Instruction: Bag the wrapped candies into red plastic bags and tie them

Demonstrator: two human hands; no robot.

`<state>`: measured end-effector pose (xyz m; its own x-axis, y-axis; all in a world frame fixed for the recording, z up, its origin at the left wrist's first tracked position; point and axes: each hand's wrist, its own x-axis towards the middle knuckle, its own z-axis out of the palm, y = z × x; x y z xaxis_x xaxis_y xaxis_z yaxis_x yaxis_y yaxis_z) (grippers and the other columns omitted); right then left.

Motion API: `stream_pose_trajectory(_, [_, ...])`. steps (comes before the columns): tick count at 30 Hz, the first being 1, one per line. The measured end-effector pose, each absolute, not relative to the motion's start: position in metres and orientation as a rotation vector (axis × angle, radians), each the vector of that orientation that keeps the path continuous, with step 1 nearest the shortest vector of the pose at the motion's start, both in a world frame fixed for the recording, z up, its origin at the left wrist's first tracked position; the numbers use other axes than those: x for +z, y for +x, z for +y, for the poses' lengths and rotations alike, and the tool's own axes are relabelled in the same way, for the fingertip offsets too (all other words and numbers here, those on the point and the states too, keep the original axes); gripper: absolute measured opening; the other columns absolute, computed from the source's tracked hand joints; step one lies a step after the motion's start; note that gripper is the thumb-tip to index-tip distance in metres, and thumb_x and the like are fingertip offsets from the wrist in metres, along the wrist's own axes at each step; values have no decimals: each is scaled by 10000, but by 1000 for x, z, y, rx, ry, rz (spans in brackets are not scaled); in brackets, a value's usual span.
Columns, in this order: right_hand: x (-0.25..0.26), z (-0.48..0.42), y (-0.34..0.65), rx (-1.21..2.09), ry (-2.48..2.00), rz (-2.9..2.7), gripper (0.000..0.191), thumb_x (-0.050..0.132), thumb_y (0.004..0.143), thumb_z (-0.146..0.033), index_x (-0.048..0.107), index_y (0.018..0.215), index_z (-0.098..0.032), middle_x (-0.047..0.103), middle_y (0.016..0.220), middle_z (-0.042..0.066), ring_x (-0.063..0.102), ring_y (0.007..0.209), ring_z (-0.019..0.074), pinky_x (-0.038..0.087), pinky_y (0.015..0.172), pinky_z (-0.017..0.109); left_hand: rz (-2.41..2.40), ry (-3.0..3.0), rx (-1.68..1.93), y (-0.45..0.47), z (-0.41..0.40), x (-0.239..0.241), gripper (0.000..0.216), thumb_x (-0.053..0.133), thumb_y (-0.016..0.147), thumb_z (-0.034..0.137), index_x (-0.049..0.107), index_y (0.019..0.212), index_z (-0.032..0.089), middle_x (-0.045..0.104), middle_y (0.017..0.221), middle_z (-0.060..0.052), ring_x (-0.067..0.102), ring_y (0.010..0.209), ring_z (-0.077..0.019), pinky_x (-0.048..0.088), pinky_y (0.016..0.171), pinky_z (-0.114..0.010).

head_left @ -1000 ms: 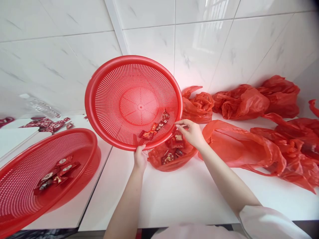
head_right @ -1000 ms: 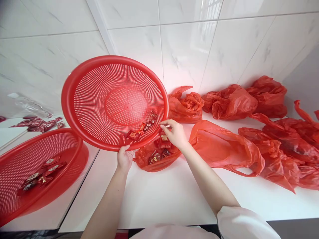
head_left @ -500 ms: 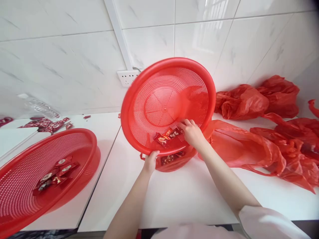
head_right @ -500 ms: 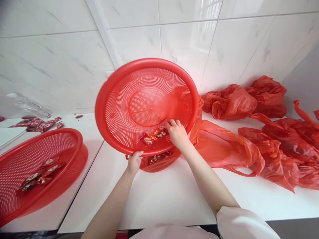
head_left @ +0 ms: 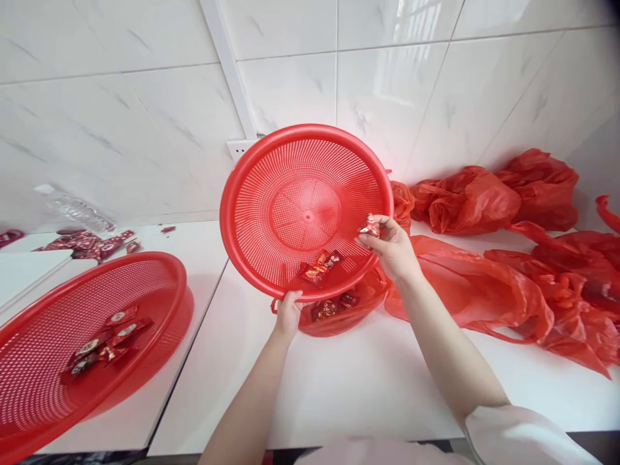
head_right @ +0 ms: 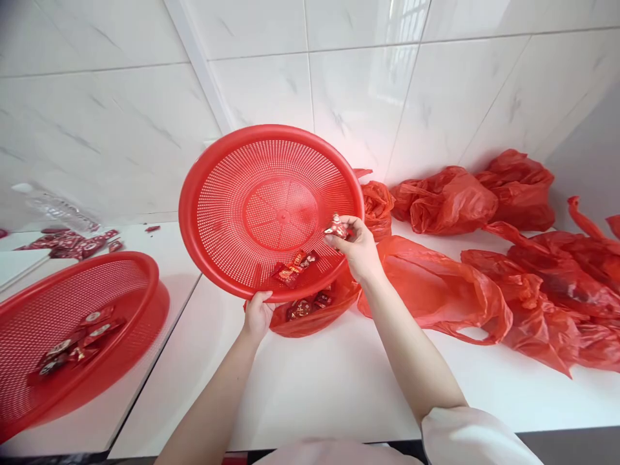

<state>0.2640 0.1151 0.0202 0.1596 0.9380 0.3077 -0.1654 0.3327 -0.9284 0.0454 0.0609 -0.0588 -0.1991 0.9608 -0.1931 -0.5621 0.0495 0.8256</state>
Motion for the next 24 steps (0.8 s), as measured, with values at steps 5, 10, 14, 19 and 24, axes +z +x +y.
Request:
stream_pose_trajectory(5, [27,108,256,1142,-839,-899,410,833,557,-319,595,874,-216,596,780,-28,615,724,135,531,788,328,997,545,1477,40,63,-54,299,663,538,232,654,819,130,702,814,-59,681,859,-285,556,703,-401])
stream_pose_trajectory(10, [24,106,254,1119,-949,-980,373,785,640,-425,568,849,-205,608,839,-5,612,754,142,515,678,281,984,557,1505,40,62,-51,319,651,545,239,672,847,138,712,836,-65,671,905,-288,558,714,-403])
stream_pose_trajectory(14, [23,103,252,1123,-977,-1180,376,767,665,-486,546,749,-193,497,629,-46,485,588,100,452,620,246,979,539,1530,42,62,-50,377,654,530,225,682,895,133,719,880,-77,666,912,-288,551,745,-412])
stream_pose_trajectory(19, [32,98,249,1478,-852,-1127,638,397,741,-828,529,682,-206,381,548,-28,357,480,104,417,499,262,988,484,1601,44,61,-52,387,676,512,180,679,900,163,716,922,-38,659,908,-246,540,791,-381])
stream_pose_trajectory(24, [34,100,249,1504,-863,-980,675,370,742,-841,382,512,-207,352,491,-19,319,427,95,250,376,226,1001,463,1596,43,62,-55,377,675,511,197,675,885,151,714,898,-52,659,909,-275,545,779,-420])
